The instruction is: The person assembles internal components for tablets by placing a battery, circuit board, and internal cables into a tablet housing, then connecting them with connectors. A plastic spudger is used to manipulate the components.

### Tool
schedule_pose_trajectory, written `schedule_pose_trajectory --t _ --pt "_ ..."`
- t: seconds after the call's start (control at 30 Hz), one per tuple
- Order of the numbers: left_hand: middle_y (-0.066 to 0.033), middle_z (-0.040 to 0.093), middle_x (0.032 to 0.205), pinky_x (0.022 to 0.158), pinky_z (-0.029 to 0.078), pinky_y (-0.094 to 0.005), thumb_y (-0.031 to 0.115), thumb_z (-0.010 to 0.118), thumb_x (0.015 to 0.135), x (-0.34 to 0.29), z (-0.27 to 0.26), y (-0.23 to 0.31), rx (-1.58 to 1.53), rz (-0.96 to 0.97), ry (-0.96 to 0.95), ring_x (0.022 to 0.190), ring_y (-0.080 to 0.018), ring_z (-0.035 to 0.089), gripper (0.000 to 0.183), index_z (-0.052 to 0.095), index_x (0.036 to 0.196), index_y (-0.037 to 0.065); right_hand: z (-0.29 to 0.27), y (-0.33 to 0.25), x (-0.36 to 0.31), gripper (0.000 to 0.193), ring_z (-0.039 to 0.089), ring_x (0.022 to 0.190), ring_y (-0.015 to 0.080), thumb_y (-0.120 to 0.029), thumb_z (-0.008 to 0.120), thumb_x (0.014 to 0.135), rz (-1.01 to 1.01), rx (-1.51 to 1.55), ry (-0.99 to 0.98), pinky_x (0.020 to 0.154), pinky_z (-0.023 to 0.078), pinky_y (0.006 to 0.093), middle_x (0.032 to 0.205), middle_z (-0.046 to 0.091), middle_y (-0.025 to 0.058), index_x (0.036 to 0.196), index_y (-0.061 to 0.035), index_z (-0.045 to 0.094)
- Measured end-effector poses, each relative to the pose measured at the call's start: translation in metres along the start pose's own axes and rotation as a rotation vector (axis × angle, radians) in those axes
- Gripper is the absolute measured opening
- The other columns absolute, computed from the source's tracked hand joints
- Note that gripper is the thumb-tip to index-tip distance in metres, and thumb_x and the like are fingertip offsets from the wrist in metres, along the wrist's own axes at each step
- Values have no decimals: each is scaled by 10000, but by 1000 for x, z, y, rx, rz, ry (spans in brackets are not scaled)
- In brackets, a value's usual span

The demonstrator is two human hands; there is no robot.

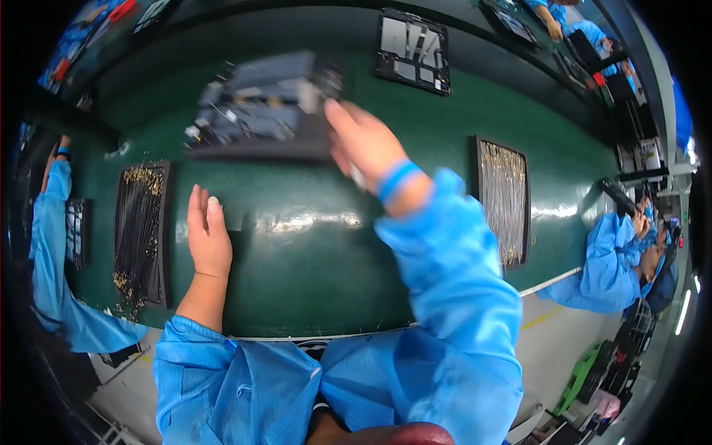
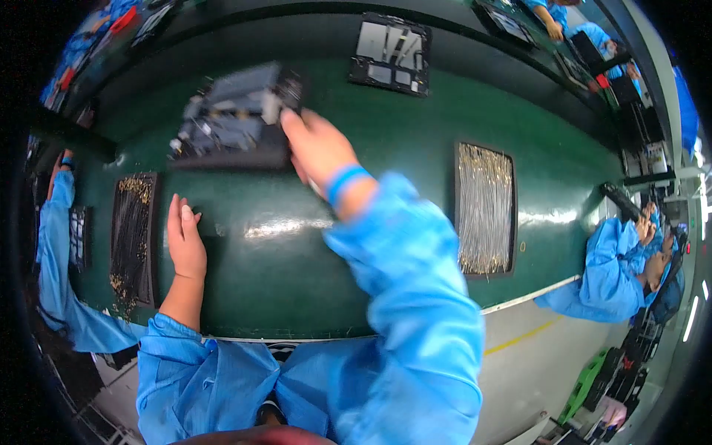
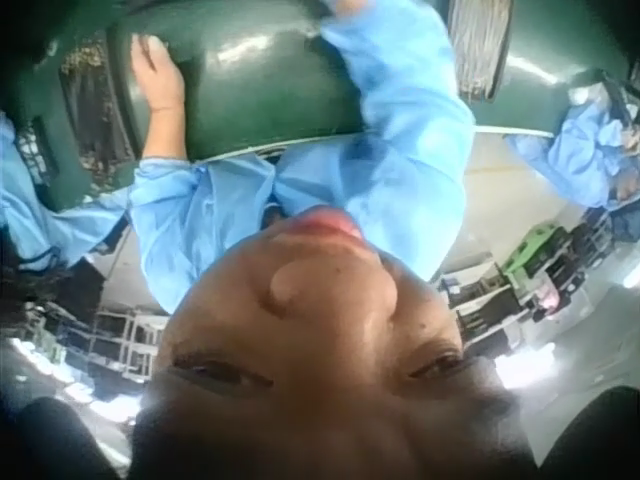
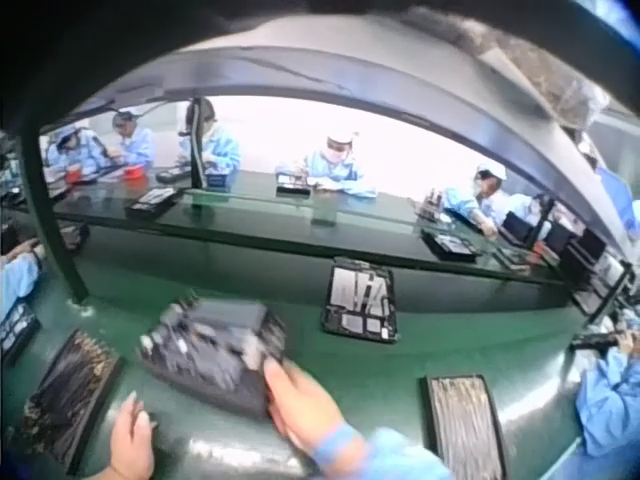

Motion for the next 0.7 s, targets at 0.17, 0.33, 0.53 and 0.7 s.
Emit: schedule_pose_trajectory --t 0.17,0.33,0.53,0.7 --pt "-216 343 1222 885 347 -296 231 413 856 0 12 -15 -157 -105 -30 1135 -251 355 476 265 1232 -20 35 30 19 646 479 595 131 -376 415 820 193 -33 -75 427 380 229 954 482 123 1277 3 159" --pt "-182 464 1098 845 369 -294 236 445 844 -3 12 -2 27 -64 -72 1000 -215 465 409 395 1149 -32 -18 55 32 551 483 593 196 -338 433 817 212 334 235 423 386 275 1146 399 130 1257 -63 247" --pt "-135 517 954 763 389 -278 203 484 816 -5 16 2 210 75 -105 853 -196 500 313 497 1028 -27 -103 59 46 468 484 676 223 -326 444 823 213 598 522 416 369 268 1176 368 118 1179 -55 308" --pt "-136 518 933 745 392 -282 150 490 798 -6 21 13 285 175 -111 830 -209 501 274 500 998 -37 -124 56 57 309 501 616 207 -302 432 818 181 853 686 415 383 270 951 412 97 1011 -67 375"
Point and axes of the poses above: each hand's wrist, its own x-axis towards the middle knuckle, its own z-axis out of the palm, y = z × x, the point moved 10 cm from there along x, towards the middle knuckle
